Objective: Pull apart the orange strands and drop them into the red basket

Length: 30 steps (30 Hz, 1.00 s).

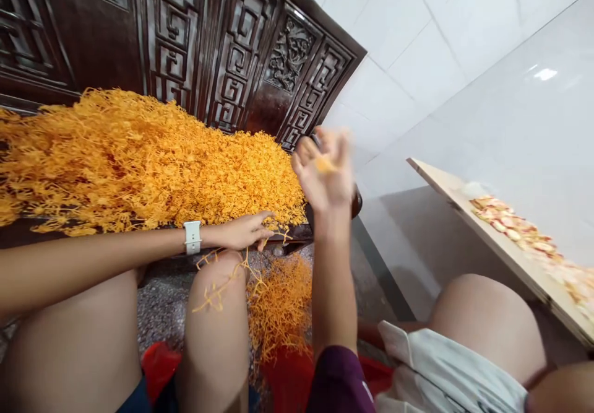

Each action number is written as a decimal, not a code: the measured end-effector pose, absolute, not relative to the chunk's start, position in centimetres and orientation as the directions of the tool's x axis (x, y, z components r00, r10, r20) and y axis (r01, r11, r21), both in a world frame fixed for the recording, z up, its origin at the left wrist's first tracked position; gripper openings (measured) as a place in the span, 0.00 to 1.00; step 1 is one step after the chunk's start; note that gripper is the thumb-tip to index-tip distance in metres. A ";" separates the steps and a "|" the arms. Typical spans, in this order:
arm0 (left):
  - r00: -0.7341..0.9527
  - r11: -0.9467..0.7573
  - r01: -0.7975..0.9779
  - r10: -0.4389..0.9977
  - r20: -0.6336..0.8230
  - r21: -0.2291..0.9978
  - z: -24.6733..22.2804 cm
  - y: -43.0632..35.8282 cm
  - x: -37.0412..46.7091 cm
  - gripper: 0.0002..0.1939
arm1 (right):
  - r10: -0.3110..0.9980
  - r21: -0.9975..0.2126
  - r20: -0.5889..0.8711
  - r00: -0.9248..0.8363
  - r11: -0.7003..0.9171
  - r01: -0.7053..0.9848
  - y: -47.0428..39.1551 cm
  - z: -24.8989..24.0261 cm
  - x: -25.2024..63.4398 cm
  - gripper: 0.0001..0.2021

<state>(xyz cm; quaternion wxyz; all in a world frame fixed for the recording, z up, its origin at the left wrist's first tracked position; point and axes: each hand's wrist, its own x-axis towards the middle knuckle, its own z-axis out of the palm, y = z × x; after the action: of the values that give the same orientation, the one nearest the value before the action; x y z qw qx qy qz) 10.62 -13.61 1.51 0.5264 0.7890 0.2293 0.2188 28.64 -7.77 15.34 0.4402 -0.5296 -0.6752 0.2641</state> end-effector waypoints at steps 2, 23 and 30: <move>0.830 -0.333 0.166 0.555 0.050 0.928 1.1 -13.1 11.6 0.20 | 0.980 -0.935 0.193 -0.047 0.198 0.294 -6.6 14.5 26.9 0.29; 0.783 -0.338 -0.169 0.524 0.335 0.926 0.2 -10.8 11.5 0.22 | 0.914 -0.470 -0.132 -0.385 0.284 0.836 -19.2 9.3 30.7 0.13; 0.689 -0.240 -0.253 0.636 0.349 0.937 0.4 -9.4 11.9 0.25 | 0.943 -0.725 0.295 -0.153 0.325 0.607 -21.1 9.5 30.6 0.08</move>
<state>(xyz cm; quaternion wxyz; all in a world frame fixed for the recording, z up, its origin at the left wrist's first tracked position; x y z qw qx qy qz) 11.91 -9.36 0.41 0.6009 0.6952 0.1375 0.3699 30.62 -21.06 9.54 0.3707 -0.5349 -0.7246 0.2268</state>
